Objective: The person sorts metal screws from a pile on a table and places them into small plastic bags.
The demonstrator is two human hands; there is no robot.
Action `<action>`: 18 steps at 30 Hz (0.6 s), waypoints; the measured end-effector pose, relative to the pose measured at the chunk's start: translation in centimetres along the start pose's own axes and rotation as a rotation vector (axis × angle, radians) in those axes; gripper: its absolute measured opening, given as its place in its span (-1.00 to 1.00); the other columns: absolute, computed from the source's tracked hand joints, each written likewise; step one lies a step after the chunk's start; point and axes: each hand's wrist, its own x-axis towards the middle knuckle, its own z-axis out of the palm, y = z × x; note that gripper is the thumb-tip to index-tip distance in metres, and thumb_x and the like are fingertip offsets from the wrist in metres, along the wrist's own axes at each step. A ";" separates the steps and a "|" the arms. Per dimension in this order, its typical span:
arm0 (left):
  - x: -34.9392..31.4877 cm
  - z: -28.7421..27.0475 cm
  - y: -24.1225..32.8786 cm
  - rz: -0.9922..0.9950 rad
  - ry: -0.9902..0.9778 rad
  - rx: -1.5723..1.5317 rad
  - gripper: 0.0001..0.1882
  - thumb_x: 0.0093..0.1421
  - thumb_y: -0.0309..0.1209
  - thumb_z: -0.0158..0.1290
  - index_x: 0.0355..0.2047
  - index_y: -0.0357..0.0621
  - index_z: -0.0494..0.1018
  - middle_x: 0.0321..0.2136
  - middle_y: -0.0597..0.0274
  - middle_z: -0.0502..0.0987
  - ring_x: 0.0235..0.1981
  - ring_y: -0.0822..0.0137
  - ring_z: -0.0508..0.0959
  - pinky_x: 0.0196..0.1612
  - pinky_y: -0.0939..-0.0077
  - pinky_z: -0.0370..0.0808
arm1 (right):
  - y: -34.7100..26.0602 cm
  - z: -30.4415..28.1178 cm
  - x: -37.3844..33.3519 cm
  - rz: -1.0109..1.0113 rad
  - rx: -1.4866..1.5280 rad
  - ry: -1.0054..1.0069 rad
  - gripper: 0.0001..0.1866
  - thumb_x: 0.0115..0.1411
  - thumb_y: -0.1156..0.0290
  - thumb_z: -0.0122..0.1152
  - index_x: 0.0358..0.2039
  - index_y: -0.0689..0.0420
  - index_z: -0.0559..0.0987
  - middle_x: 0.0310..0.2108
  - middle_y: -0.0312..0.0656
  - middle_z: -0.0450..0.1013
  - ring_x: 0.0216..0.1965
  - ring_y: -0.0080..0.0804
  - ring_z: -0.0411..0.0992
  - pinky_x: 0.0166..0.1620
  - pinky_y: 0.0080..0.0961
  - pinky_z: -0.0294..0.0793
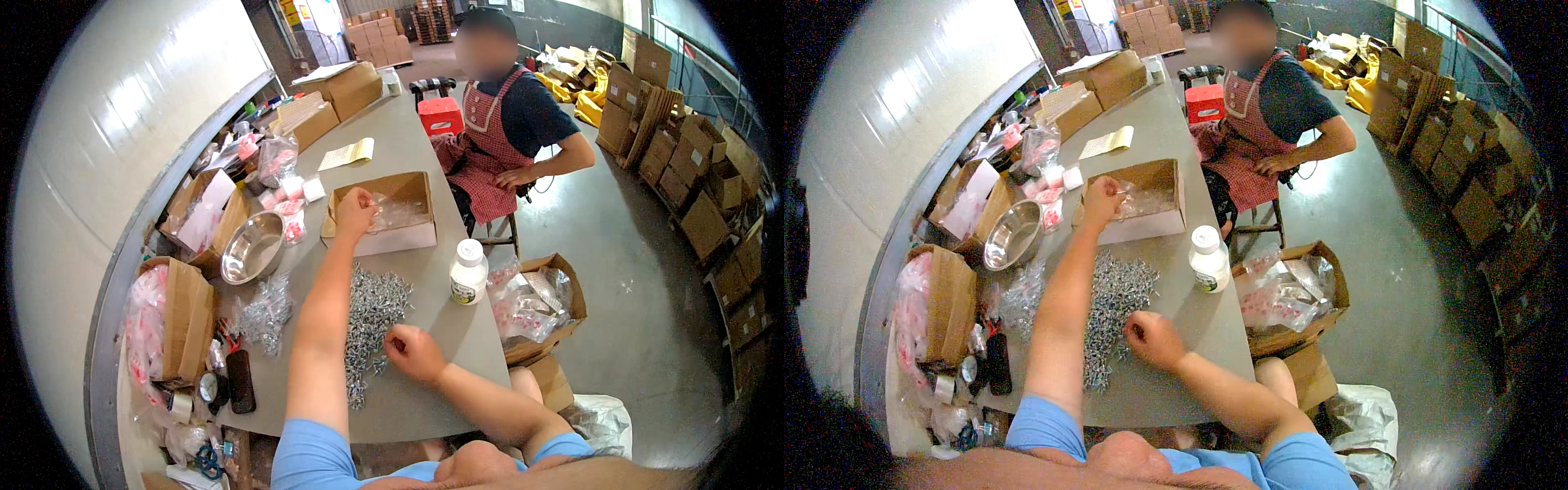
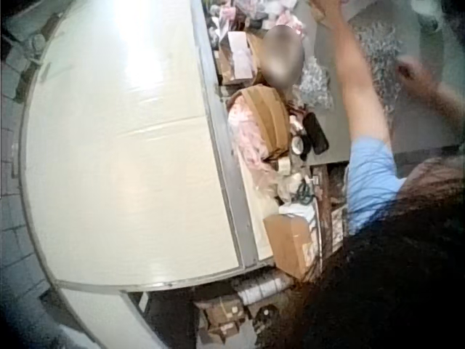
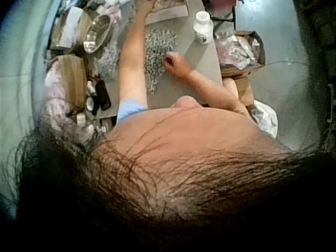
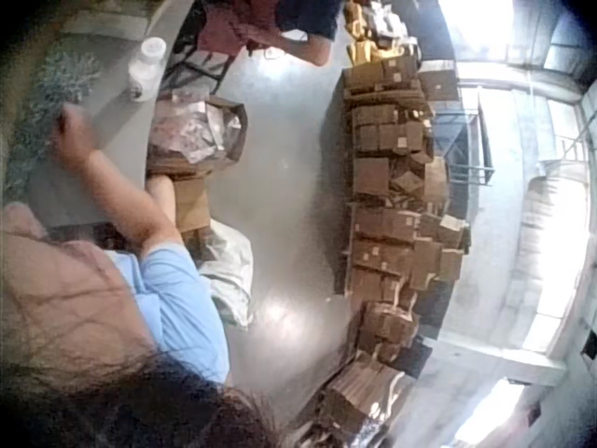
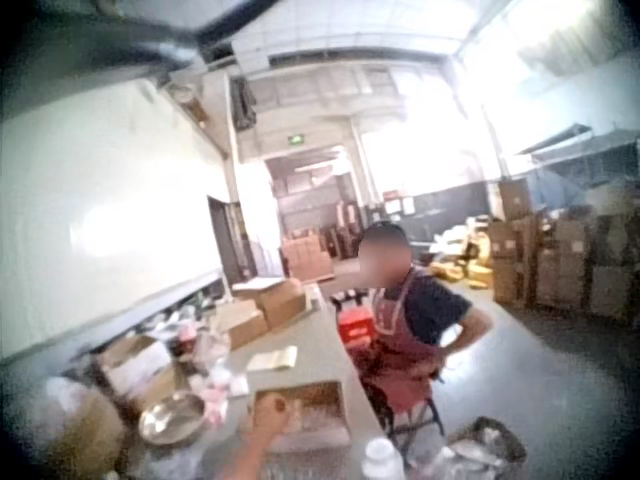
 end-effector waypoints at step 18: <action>-30.0 -14.4 0.8 -0.292 0.163 -0.515 -0.88 0.13 -0.55 0.07 -0.30 -0.22 0.41 -0.43 0.29 0.49 -0.40 0.49 0.47 -0.30 0.64 0.43 | -0.1 2.9 -3.4 -0.425 -0.480 -0.428 -0.56 -0.05 0.39 0.18 -0.07 0.05 0.49 -0.06 -0.10 0.37 0.00 -0.07 0.29 0.04 -0.24 0.34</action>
